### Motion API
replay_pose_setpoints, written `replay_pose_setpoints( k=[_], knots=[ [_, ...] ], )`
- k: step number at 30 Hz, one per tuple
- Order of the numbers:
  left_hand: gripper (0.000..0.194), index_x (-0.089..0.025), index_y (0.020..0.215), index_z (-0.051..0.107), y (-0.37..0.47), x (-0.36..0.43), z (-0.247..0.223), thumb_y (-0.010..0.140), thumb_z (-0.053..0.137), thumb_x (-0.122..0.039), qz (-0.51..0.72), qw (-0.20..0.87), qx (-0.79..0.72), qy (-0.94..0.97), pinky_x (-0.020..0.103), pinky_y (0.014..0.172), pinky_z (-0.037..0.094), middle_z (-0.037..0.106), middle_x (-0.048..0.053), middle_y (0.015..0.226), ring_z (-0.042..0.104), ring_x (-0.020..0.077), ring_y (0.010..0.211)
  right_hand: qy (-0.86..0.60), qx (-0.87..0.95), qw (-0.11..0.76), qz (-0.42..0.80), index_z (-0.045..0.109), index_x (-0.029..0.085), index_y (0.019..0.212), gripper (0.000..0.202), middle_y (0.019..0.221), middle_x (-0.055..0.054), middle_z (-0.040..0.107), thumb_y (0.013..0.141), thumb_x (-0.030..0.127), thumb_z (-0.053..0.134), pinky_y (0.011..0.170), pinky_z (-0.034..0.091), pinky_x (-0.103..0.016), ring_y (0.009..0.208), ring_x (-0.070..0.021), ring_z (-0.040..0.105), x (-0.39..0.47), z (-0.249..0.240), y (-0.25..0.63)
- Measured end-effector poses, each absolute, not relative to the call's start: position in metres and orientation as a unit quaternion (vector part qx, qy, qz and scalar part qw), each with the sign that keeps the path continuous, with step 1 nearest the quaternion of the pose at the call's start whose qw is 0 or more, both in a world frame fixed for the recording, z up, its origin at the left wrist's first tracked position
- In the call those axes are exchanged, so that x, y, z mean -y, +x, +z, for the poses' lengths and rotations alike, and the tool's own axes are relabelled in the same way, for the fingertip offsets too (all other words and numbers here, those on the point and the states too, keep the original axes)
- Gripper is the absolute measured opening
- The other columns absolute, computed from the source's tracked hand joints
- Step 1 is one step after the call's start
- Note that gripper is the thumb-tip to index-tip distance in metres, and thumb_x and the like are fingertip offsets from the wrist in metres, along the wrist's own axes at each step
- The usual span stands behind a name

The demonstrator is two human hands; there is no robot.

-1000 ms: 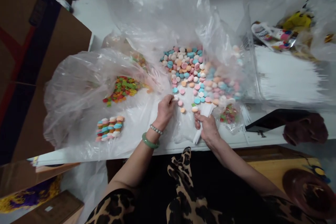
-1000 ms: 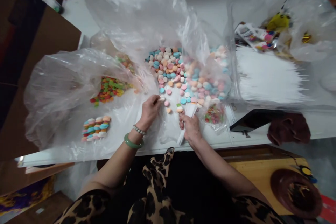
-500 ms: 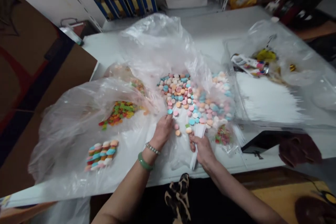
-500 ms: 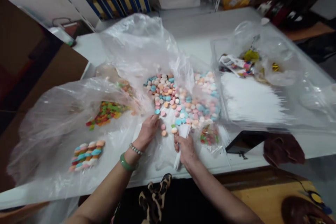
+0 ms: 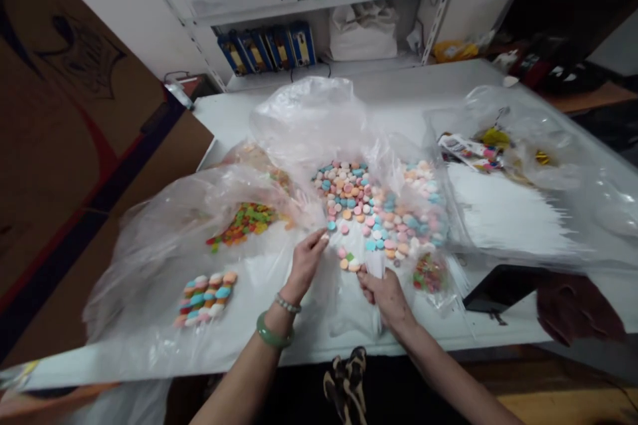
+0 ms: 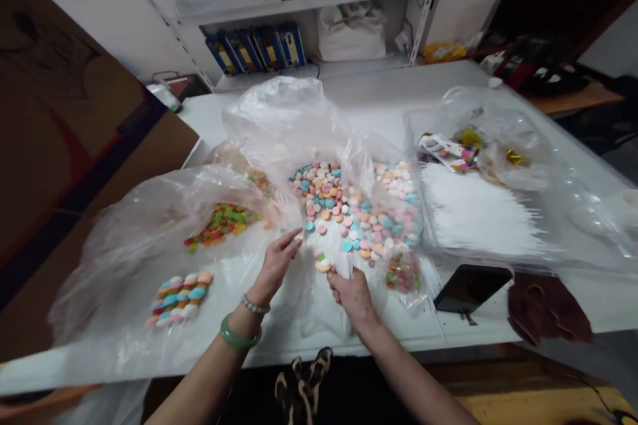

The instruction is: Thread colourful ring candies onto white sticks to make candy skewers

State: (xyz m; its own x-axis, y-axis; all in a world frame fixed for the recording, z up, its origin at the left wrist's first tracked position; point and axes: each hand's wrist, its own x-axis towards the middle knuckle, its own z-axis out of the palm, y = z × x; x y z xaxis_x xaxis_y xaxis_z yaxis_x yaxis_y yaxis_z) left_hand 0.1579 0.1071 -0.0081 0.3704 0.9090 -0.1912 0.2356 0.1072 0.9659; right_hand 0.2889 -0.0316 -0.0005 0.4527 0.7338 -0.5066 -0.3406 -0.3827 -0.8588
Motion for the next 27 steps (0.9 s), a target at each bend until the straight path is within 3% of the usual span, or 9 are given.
replay_pose_setpoints(
  k=[3, 6, 19, 27],
  knots=[
    [0.042, -0.015, 0.105, 0.068, 0.152, -0.096, 0.011, 0.071, 0.074, -0.038, 0.295, 0.764, -0.436, 0.373, 0.023, 0.06, 0.042, 0.059, 0.0, 0.072, 0.051, 0.0088, 0.059, -0.71, 0.362, 0.477, 0.371, 0.062, 0.02, 0.07, 0.014, 0.065, -0.001, 0.061, 0.074, 0.033, 0.061, 0.058, 0.041, -0.028, 0.061, -0.0165, 0.054, 0.029, 0.018, 0.288],
    [0.038, -0.013, 0.098, 0.068, 0.143, -0.085, 0.017, 0.068, 0.079, -0.035, 0.305, 0.819, -0.397, 0.28, 0.02, 0.056, 0.042, 0.059, 0.0, 0.072, 0.052, 0.0068, 0.059, -0.715, 0.497, 0.409, 0.274, 0.063, 0.022, 0.073, 0.013, 0.078, -0.004, 0.067, 0.082, 0.028, 0.056, 0.071, 0.042, -0.03, 0.076, -0.0195, 0.06, 0.024, 0.023, 0.282],
    [0.038, -0.012, 0.097, 0.067, 0.12, -0.071, 0.01, 0.067, 0.08, -0.031, 0.357, 0.806, -0.406, 0.242, 0.019, 0.055, 0.046, 0.063, 0.002, 0.069, 0.057, 0.0078, 0.058, -0.729, 0.543, 0.336, 0.245, 0.068, 0.024, 0.08, 0.016, 0.079, -0.003, 0.069, 0.087, 0.026, 0.054, 0.074, 0.045, -0.028, 0.08, -0.0201, 0.064, 0.03, 0.015, 0.264],
    [0.035, -0.013, 0.099, 0.069, 0.118, -0.067, 0.003, 0.073, 0.074, -0.036, 0.369, 0.748, -0.434, 0.341, 0.021, 0.059, 0.044, 0.061, 0.0, 0.069, 0.053, 0.0074, 0.059, -0.739, 0.569, 0.278, 0.229, 0.068, 0.023, 0.082, 0.02, 0.081, -0.004, 0.069, 0.088, 0.022, 0.049, 0.071, 0.043, -0.027, 0.08, -0.02, 0.064, 0.027, 0.014, 0.262]
  ],
)
